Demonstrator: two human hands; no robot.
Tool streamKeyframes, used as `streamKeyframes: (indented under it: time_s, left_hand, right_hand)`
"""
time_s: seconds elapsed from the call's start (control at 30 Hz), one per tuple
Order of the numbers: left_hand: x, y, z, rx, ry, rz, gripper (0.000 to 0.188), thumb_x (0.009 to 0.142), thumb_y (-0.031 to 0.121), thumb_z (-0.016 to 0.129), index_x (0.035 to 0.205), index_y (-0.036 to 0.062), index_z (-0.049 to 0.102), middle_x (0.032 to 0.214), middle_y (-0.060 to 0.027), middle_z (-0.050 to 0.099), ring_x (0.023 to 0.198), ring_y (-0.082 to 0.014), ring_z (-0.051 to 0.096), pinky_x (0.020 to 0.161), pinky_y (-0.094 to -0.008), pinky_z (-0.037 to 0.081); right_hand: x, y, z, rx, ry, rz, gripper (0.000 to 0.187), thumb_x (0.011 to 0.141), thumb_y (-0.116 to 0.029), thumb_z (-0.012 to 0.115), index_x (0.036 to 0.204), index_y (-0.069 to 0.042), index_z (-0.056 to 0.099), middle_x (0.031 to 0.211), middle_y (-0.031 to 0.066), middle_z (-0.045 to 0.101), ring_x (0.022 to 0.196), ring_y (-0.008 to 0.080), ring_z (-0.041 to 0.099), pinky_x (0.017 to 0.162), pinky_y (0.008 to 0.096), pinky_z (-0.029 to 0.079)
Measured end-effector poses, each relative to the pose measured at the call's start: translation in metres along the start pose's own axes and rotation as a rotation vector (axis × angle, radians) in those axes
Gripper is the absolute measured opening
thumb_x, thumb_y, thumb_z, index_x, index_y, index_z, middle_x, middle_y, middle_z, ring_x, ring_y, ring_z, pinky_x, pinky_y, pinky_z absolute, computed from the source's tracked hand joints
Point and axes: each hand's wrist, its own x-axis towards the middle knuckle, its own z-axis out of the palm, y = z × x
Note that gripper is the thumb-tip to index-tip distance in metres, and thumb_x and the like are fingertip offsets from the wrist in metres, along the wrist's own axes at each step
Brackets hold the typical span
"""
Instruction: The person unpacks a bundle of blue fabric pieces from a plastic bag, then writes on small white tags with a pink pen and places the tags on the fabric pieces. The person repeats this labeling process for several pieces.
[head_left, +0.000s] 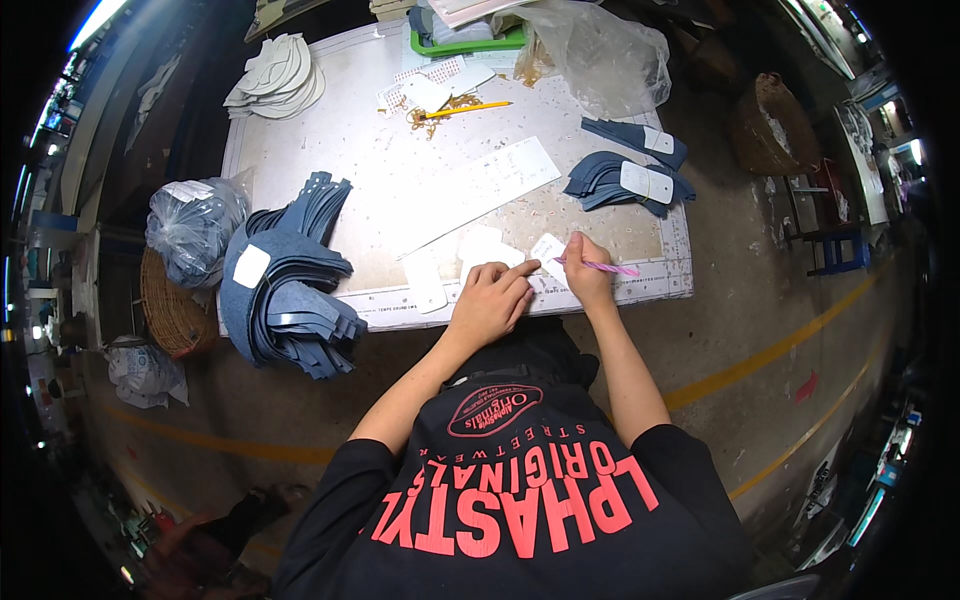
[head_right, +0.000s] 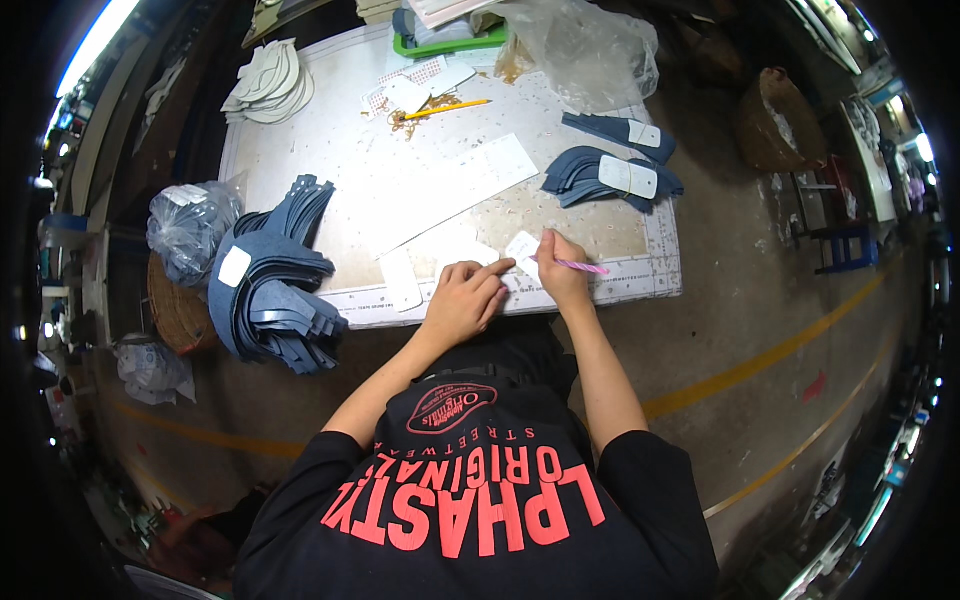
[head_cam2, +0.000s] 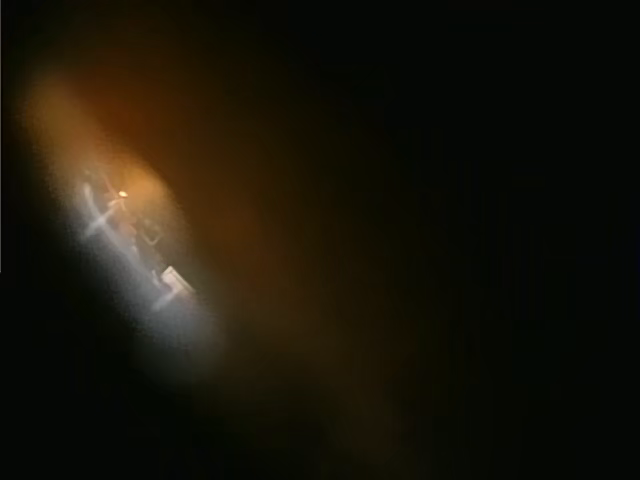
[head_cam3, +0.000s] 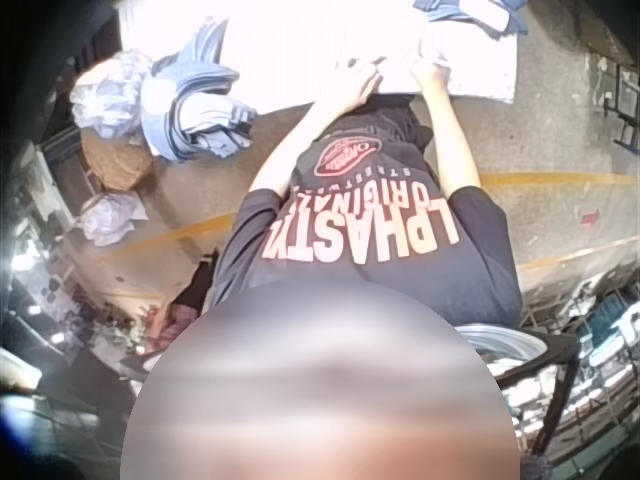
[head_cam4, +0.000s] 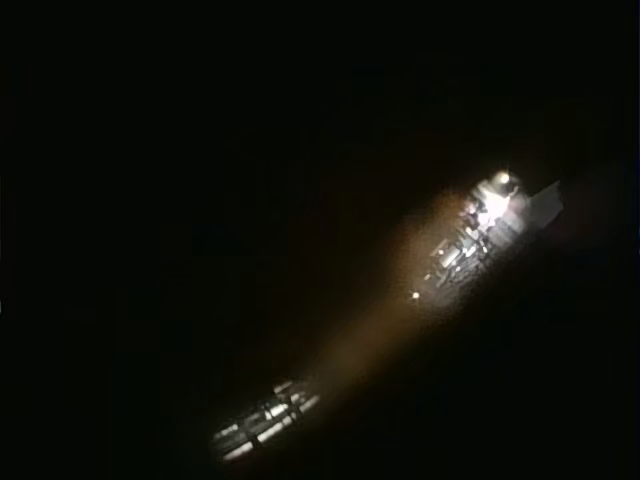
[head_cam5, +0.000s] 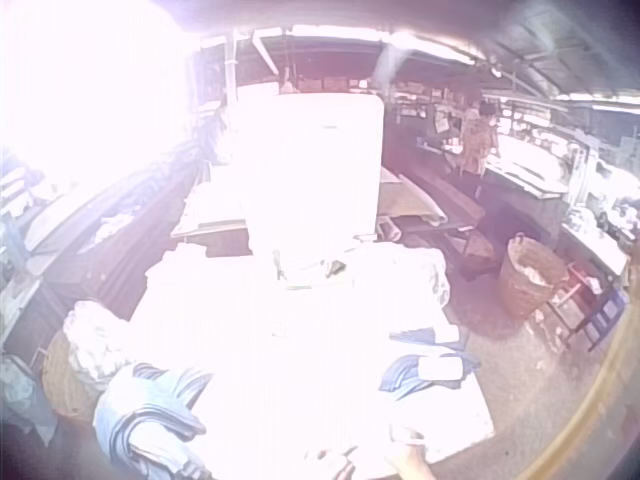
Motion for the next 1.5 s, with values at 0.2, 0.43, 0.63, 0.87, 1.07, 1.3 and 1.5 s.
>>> streamKeyframes:
  time_s: [0.2, 0.43, 0.63, 0.87, 1.07, 1.3, 1.5]
  left_hand:
    - [-0.0005, -0.0003, 0.0005, 0.002, -0.005, -0.002, 0.030, 0.105, 0.023, 0.069, 0.130, 0.0082, 0.072, 0.148, 0.0036, 0.070, 0.110, -0.0276, 0.064, 0.100, -0.0429, 0.048]
    - [-0.0005, -0.0018, 0.0011, 0.013, 0.003, 0.021, 0.028, 0.104, 0.023, 0.070, 0.128, 0.0082, 0.072, 0.148, 0.0037, 0.070, 0.110, -0.0276, 0.064, 0.100, -0.0430, 0.048]
    - [-0.0006, -0.0017, 0.0003, 0.004, 0.001, 0.020, 0.028, 0.104, 0.022, 0.070, 0.128, 0.0080, 0.072, 0.148, 0.0038, 0.070, 0.110, -0.0274, 0.064, 0.100, -0.0431, 0.048]
    - [-0.0004, -0.0015, -0.0001, 0.016, -0.004, 0.018, 0.028, 0.103, 0.022, 0.070, 0.127, 0.0078, 0.073, 0.148, 0.0039, 0.070, 0.110, -0.0273, 0.064, 0.100, -0.0430, 0.048]
    - [-0.0008, -0.0019, 0.0013, 0.029, -0.009, 0.016, 0.027, 0.103, 0.022, 0.070, 0.126, 0.0083, 0.073, 0.149, 0.0042, 0.070, 0.109, -0.0274, 0.064, 0.100, -0.0431, 0.048]
    - [-0.0012, -0.0019, 0.0023, 0.013, -0.005, 0.011, 0.026, 0.103, 0.022, 0.070, 0.125, 0.0081, 0.072, 0.150, 0.0043, 0.069, 0.109, -0.0278, 0.064, 0.100, -0.0433, 0.048]
    - [-0.0007, -0.0020, 0.0014, 0.019, -0.009, 0.015, 0.025, 0.103, 0.022, 0.070, 0.124, 0.0076, 0.072, 0.151, 0.0039, 0.069, 0.110, -0.0282, 0.064, 0.100, -0.0433, 0.048]
  right_hand:
    - [-0.0005, 0.0014, 0.0013, -0.029, 0.025, -0.031, 0.036, 0.115, -0.019, 0.056, 0.084, -0.002, 0.063, 0.069, 0.0207, 0.066, 0.065, 0.0438, 0.068, 0.061, 0.0517, 0.051]
    - [-0.0008, 0.0011, 0.0006, 0.024, 0.021, -0.019, 0.035, 0.115, -0.018, 0.056, 0.085, -0.002, 0.063, 0.069, 0.0205, 0.067, 0.066, 0.0444, 0.069, 0.061, 0.0520, 0.051]
    - [-0.0002, 0.0005, -0.0001, -0.066, 0.023, -0.035, 0.034, 0.115, -0.018, 0.056, 0.087, -0.002, 0.065, 0.072, 0.0197, 0.071, 0.069, 0.0442, 0.072, 0.063, 0.0516, 0.054]
    - [-0.0006, -0.0005, 0.0002, -0.091, 0.024, -0.050, 0.032, 0.115, -0.019, 0.055, 0.088, -0.002, 0.064, 0.073, 0.0205, 0.071, 0.070, 0.0455, 0.072, 0.063, 0.0532, 0.054]
    - [-0.0003, 0.0004, 0.0009, -0.062, 0.044, -0.046, 0.032, 0.115, -0.019, 0.055, 0.089, -0.002, 0.064, 0.073, 0.0204, 0.071, 0.070, 0.0456, 0.072, 0.063, 0.0537, 0.054]
    - [0.0003, 0.0031, 0.0023, -0.064, 0.071, -0.048, 0.033, 0.115, -0.019, 0.055, 0.088, -0.002, 0.065, 0.073, 0.0206, 0.072, 0.071, 0.0462, 0.072, 0.063, 0.0538, 0.054]
    - [0.0013, 0.0039, 0.0038, -0.090, 0.096, -0.043, 0.034, 0.115, -0.020, 0.055, 0.087, -0.003, 0.065, 0.073, 0.0206, 0.072, 0.071, 0.0467, 0.072, 0.063, 0.0538, 0.054]
